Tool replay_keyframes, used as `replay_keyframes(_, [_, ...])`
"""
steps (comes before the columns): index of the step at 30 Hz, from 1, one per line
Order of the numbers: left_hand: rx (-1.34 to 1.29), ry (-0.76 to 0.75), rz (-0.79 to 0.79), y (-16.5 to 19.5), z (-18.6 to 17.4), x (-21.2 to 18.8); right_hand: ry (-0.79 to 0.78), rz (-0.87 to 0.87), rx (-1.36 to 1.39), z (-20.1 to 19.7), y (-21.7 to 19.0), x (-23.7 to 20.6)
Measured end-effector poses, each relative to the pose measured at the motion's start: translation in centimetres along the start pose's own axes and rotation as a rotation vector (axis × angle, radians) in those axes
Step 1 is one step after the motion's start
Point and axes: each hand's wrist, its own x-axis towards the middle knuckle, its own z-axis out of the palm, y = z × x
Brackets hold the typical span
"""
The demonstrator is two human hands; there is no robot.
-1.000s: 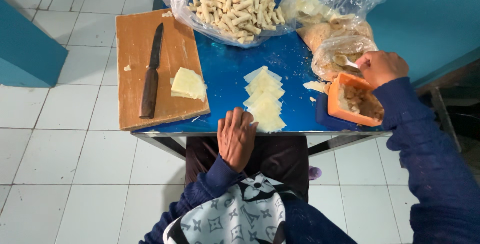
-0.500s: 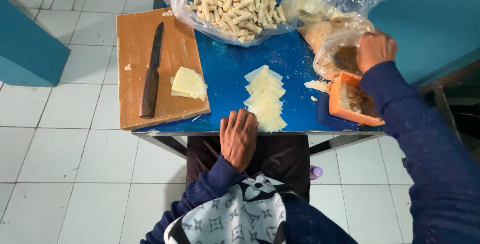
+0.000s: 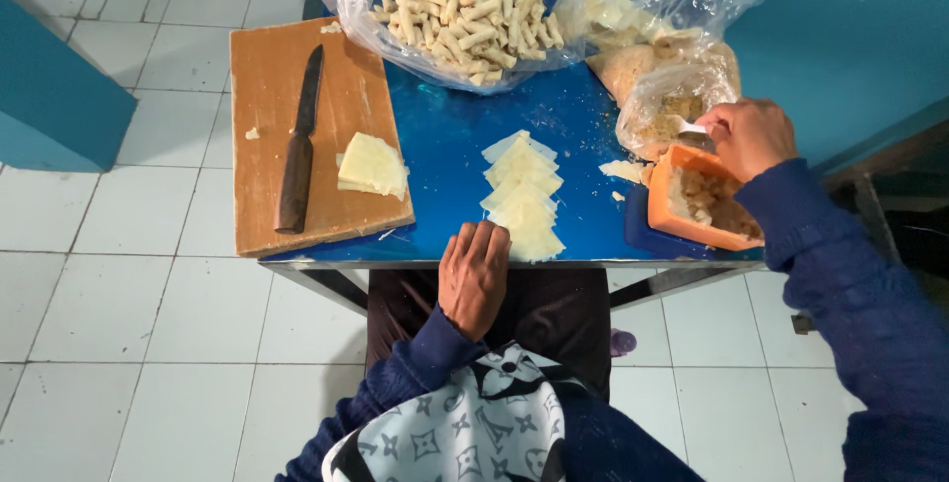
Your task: The person sits at a table and assembles filled snack wrappers. They spoon filling from an orange container onto thin square wrappers, fold the wrappers over the filling by hand, and stack the folded pieces on the table, occasionally reaching into a plastic bag of ingredients.
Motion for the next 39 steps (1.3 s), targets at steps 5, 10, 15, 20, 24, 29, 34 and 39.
replay_keyframes(5, [-0.085, 0.011, -0.019, -0.1, -0.2, 0.3, -0.067, 0.117, 0.194, -0.2, 1.4, -0.4])
replay_keyframes(10, [-0.227, 0.027, -0.121, 0.2, -0.3, 0.4, -0.053, 0.163, 0.253, -0.8, 2.8, -1.6])
replay_keyframes(15, [-0.298, 0.046, -0.124, 0.4, -0.3, 0.5, 0.037, 0.111, 0.163, -0.8, 2.9, -2.6])
replay_keyframes(20, [-0.354, 0.06, -0.127, 0.4, -0.4, 0.5, 0.044, -0.002, 0.046, -0.3, 2.2, -2.4])
replay_keyframes(24, [-0.4, 0.055, -0.145, 0.3, -0.5, 0.5, 0.07, -0.051, 0.012, 0.0, 1.7, -2.0])
replay_keyframes(29, [-0.444, 0.081, -0.158, 0.2, -0.4, 0.5, 0.03, 0.025, 0.092, -0.3, 2.2, -1.9])
replay_keyframes(34, [-0.435, 0.051, -0.221, 0.3, -0.1, 0.6, 0.031, 0.072, 0.255, -0.7, 2.2, -2.3])
replay_keyframes(39, [-0.452, 0.091, -0.26, 0.5, 0.3, 0.8, -0.026, 0.183, 0.431, -2.9, -0.5, -2.9])
